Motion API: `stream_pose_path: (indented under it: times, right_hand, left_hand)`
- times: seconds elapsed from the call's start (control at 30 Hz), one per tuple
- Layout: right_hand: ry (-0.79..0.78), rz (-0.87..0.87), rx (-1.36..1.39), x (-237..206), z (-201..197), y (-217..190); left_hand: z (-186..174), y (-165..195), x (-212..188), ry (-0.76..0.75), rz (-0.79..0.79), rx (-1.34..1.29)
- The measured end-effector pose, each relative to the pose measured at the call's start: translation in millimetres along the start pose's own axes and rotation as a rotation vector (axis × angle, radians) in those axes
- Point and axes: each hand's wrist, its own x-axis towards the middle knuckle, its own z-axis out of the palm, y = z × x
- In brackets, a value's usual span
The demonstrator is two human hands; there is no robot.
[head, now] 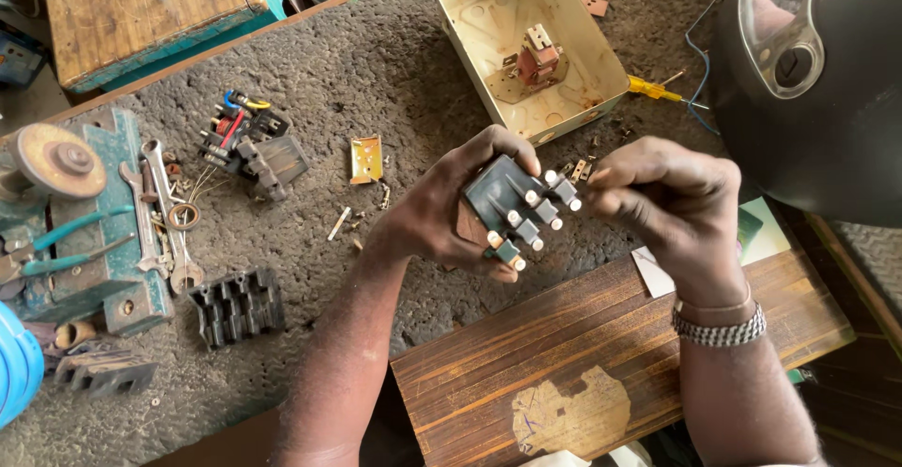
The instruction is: The person assembles a small electrical component by hand, fitting a metal bracket onto a black plastic housing with copper terminals. They then use a yellow screwdriver to tighten screws on the terminals. The person handles several small parts and tools on a cluttered workbench.
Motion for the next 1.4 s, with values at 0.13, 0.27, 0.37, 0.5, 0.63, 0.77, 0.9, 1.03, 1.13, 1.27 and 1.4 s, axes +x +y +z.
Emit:
stream_pose_path:
  times: [0.13,0.27,0.37,0.5,0.63,0.77,0.9,1.03,1.13,1.27,1.4]
  right_hand:
    - [-0.021,-0.011,0.010,-2,11,-3]
    - [0.022,-0.171,-0.013,0,25,8]
    - [0.034,-0.221,-0.111,2,26,11]
    - [0.078,-0.210,-0.197,4,26,11]
    - [0.100,-0.191,-0.152,7,25,15]
    - [0.107,-0.190,-0.142,10,21,23]
    - [0.129,-0.132,-0.147,11,17,29]
    - [0.140,-0.067,-0.082,14,16,34]
    - [0.241,0.100,0.274,13,14,37]
    - [0.320,0.228,0.728,16,1,44]
    - [0.216,0.164,0.297,15,5,49]
  left_hand:
    - [-2,6,-3,-0.002,-0.135,-0.029]
    - [4,5,-2,0.041,-0.240,-0.134]
    - [10,5,-2,0.133,-0.351,-0.216]
    - [12,7,3,0.163,-0.350,-0.132]
    - [14,20,4,0.152,-0.339,-0.169]
    - [16,23,7,0.171,-0.393,-0.255]
    - [17,16,7,0.181,-0.398,-0.307]
    - [16,7,3,0.228,-0.387,-0.296]
    - [16,2,2,0.280,-0.360,-0.336]
    - [15,-1,4,0.383,-0.422,-0.400]
    - [18,-1,5,0.459,-0.523,-0.389]
